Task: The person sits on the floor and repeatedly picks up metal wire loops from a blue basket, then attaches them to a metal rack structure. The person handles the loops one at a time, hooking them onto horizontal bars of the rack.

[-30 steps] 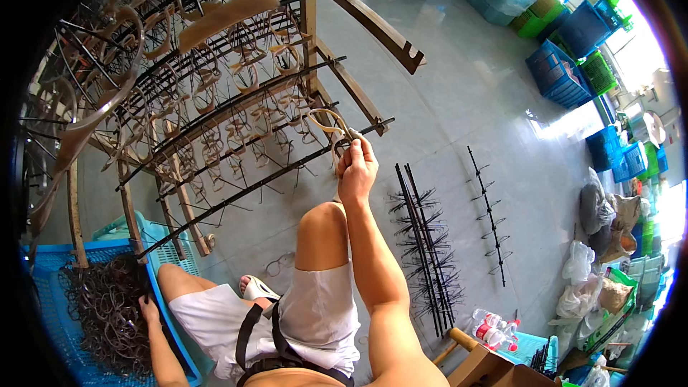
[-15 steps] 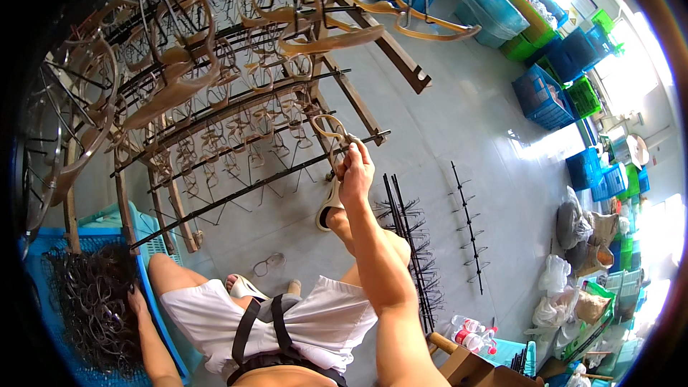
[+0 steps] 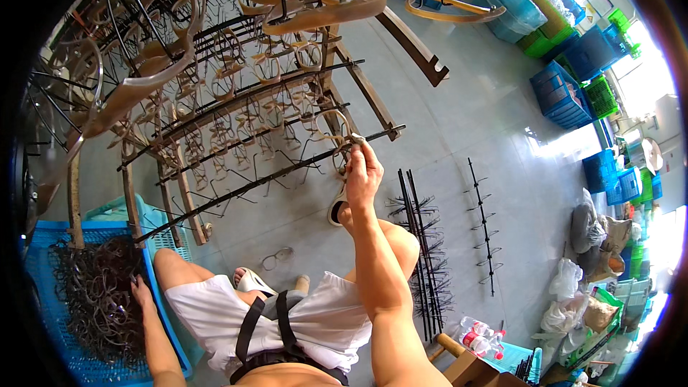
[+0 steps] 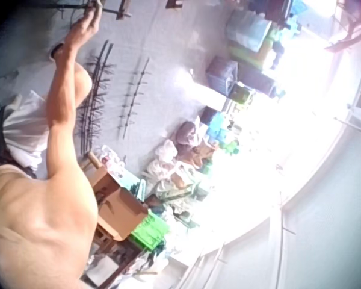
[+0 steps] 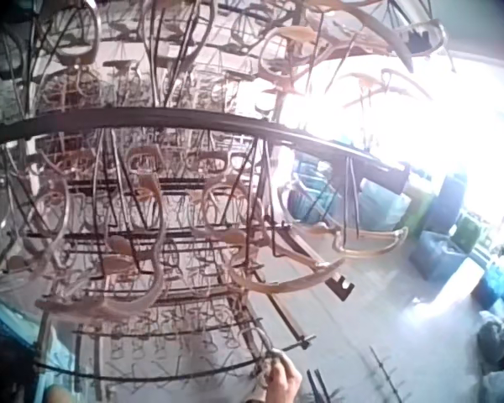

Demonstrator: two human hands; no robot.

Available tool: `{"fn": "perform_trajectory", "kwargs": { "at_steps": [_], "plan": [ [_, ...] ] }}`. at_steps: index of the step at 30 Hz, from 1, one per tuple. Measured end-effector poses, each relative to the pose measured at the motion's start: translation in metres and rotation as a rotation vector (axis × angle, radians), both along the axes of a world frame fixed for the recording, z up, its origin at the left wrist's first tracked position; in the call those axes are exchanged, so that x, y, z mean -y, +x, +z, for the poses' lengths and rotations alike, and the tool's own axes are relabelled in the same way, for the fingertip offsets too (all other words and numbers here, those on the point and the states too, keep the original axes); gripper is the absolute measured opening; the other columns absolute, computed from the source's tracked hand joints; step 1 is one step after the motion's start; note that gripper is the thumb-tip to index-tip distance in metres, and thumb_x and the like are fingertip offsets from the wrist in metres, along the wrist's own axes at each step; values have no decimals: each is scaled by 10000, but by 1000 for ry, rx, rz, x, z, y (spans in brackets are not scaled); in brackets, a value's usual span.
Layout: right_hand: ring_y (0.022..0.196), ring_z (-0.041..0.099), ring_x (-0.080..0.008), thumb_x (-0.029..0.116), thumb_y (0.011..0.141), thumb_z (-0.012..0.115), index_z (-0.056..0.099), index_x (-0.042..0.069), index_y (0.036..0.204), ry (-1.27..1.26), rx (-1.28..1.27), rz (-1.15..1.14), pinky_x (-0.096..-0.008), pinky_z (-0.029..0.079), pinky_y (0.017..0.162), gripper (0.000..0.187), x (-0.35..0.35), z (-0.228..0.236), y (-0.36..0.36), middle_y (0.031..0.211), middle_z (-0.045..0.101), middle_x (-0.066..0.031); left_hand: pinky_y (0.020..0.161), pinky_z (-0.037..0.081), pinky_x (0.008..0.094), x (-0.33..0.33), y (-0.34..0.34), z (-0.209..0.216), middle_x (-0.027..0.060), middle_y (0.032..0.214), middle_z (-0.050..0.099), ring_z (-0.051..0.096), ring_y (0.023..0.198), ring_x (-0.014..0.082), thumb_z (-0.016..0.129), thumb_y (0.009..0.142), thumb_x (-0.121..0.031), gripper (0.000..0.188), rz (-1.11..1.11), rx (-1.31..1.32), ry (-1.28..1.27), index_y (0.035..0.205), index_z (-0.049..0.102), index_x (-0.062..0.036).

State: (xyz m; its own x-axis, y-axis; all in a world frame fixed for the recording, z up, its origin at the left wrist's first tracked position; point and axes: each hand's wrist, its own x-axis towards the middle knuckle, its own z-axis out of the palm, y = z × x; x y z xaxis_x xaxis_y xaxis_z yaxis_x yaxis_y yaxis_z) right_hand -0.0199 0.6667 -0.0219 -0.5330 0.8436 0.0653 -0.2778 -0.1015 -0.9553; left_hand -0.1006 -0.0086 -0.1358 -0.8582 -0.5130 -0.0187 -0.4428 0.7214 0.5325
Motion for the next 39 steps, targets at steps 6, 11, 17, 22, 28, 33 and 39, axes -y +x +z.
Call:
{"fn": "perform_trajectory", "kwargs": {
  "at_steps": [6, 11, 17, 22, 28, 33, 39],
  "plan": [
    [497, 369, -15, 123, 913, 506, 607, 17, 1062, 62, 43, -37, -184, 303, 421, 209, -6, 7, 4, 623, 441, 58, 663, 407, 310, -41, -7, 40, 91, 800, 565, 534, 735, 211, 544, 809, -542, 505, 165, 66, 459, 847, 553, -38],
    [449, 370, -41, 166, 918, 525, 596, 37, 977, -106, 6, -35, -188, 291, 395, 158, -12, 14, 2, 591, 432, 47, 504, 356, 235, -30, -10, 71, -2, 603, 401, 459, 556, 114, 565, 769, -612, 531, 204, 222, 666, 599, 334, -165],
    [976, 395, -315, 126, 857, 589, 466, -25, 1093, 969, 437, -551, -405, 346, 850, 305, 23, 24, 4, 1027, 402, -185, 615, 478, 283, -41, 34, 103, 144, 997, 545, 611, 837, 268, 599, 770, -435, 385, 407, -288, 1183, 877, 466, -90],
    [767, 463, -229, 0, 835, 545, 541, -28, 1057, 930, 12, 323, -327, 408, 715, 224, 180, 71, -6, 898, 476, -109, 579, 385, 263, -53, 63, 132, 3, 568, 471, 653, 781, 271, 538, 857, -508, 388, 310, -494, 1308, 727, 487, -146],
    [879, 528, -116, 170, 917, 521, 504, 0, 1190, 287, 125, 1462, -245, 459, 725, 322, 368, 19, -18, 955, 546, -83, 446, 374, 276, -70, 122, 156, -13, 462, 383, 621, 544, 234, 414, 894, -565, 468, 184, -531, 1453, 709, 487, -141],
    [1079, 434, -336, 395, 842, 609, 412, -18, 1268, 609, -27, 1009, -413, 347, 950, 626, 443, 22, 0, 1196, 431, -216, 373, 381, 314, -81, 144, 160, 5, 398, 323, 527, 398, 242, 386, 907, -370, 320, 93, -486, 1501, 698, 459, -138],
    [667, 562, -218, 198, 876, 606, 625, -6, 904, 369, -269, 1708, -306, 463, 664, 206, 388, 34, -25, 744, 621, -114, 365, 435, 319, -80, 122, 171, 4, 413, 383, 546, 413, 194, 449, 899, -475, 388, -39, -161, 1643, 692, 435, -147]
  ]
}}
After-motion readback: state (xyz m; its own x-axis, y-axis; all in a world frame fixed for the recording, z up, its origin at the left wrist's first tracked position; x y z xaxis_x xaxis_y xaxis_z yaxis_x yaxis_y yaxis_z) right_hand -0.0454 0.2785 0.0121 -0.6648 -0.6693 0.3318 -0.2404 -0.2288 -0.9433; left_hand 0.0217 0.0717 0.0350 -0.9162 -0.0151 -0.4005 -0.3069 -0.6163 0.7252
